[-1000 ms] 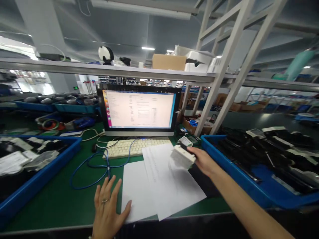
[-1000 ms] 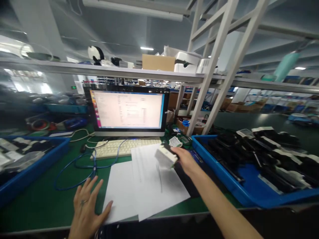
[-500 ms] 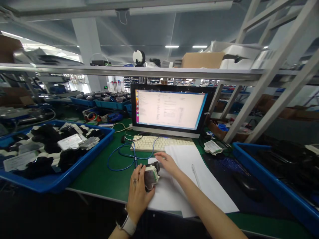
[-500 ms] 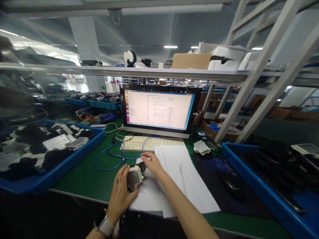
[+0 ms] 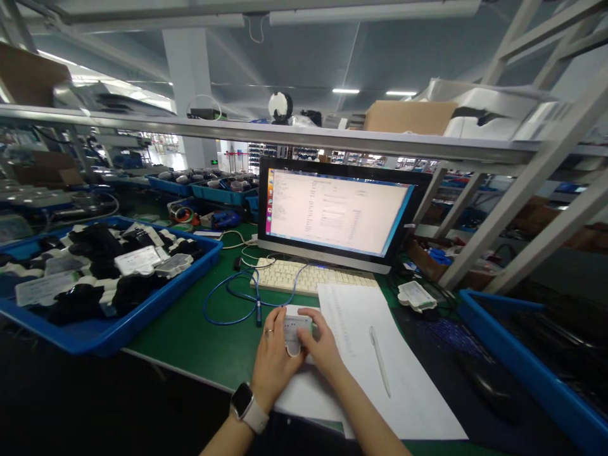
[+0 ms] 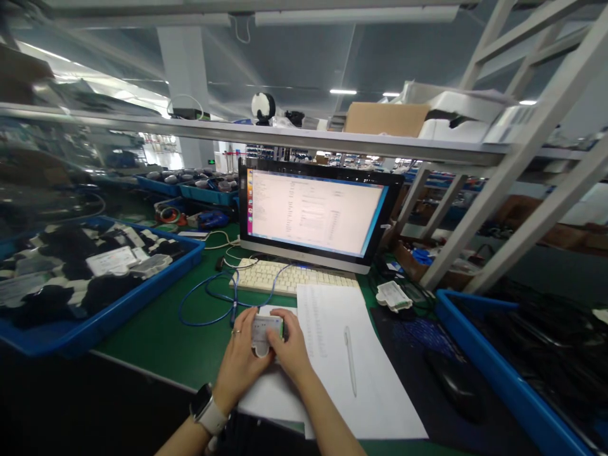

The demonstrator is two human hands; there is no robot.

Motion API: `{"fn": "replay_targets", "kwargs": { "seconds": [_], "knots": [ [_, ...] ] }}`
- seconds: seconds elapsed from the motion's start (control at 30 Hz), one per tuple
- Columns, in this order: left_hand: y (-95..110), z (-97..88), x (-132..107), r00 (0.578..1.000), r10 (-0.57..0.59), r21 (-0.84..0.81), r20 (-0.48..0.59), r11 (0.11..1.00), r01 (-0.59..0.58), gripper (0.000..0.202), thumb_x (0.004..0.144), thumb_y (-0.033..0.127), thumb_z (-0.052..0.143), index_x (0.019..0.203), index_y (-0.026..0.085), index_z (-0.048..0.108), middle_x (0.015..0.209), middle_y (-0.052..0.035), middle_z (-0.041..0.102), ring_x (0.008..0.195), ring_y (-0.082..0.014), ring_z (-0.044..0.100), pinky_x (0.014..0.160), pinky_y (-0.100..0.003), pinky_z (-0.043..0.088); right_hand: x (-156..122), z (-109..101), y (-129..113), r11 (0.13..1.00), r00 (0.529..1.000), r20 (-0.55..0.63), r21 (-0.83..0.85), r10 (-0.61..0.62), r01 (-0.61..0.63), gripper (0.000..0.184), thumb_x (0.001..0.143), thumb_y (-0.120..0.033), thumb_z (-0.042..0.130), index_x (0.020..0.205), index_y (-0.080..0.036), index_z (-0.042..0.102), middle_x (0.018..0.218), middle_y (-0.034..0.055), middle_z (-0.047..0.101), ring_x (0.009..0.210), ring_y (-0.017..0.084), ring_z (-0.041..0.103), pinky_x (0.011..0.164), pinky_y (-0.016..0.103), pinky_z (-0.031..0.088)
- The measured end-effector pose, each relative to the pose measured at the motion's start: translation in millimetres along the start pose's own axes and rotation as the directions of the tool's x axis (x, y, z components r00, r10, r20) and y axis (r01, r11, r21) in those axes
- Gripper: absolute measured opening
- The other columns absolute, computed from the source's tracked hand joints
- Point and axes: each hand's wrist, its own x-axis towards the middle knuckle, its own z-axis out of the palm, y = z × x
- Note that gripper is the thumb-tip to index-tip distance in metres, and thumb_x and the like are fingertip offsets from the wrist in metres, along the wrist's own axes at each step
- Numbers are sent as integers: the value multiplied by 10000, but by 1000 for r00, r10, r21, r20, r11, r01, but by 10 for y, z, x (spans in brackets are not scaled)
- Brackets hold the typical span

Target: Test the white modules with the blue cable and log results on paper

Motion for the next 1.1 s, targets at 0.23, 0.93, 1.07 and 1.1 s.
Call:
{"fn": "replay_targets", "kwargs": {
  "seconds": [0.23, 0.93, 1.07, 1.1],
  "knots": [
    [-6, -15, -19, 1000, -21, -10, 0, 1000, 21, 648, 715, 140, 554, 1313, 160, 306, 1275, -158, 438, 1191, -282, 465, 974, -462, 443, -35, 66, -48, 999, 999, -39, -27, 31, -32, 245, 686, -250, 626, 926, -225, 583, 970, 36, 603, 951, 238, 549, 876, 385, 434],
    [-75, -11, 5, 1000, 16, -7, -14, 1000, -16, 604, 743, 201, 554, 1310, 198, 346, 1269, -143, 439, 1154, -297, 488, 933, -492, 465, -14, 67, -100, 1000, 999, -54, -23, 2, -3, 257, 679, -248, 625, 928, -218, 567, 923, 32, 582, 912, 230, 542, 824, 362, 434],
    [-84, -9, 1, 1000, 19, 1, -13, 1000, -19, 611, 741, 197, 559, 1309, 196, 337, 1271, -144, 437, 1151, -301, 483, 934, -500, 461, -12, 71, -113, 1000, 998, -61, -25, 0, -2, 249, 676, -238, 620, 918, -226, 563, 917, 28, 580, 910, 226, 539, 830, 363, 434],
    [-86, -10, -1, 1000, 19, 1, -10, 1000, -19, 613, 740, 194, 560, 1310, 193, 335, 1272, -145, 436, 1157, -303, 476, 936, -500, 460, -12, 72, -114, 1000, 998, -64, -26, 3, -4, 249, 674, -237, 622, 916, -228, 563, 915, 26, 581, 910, 225, 539, 830, 362, 435]
  ]
}}
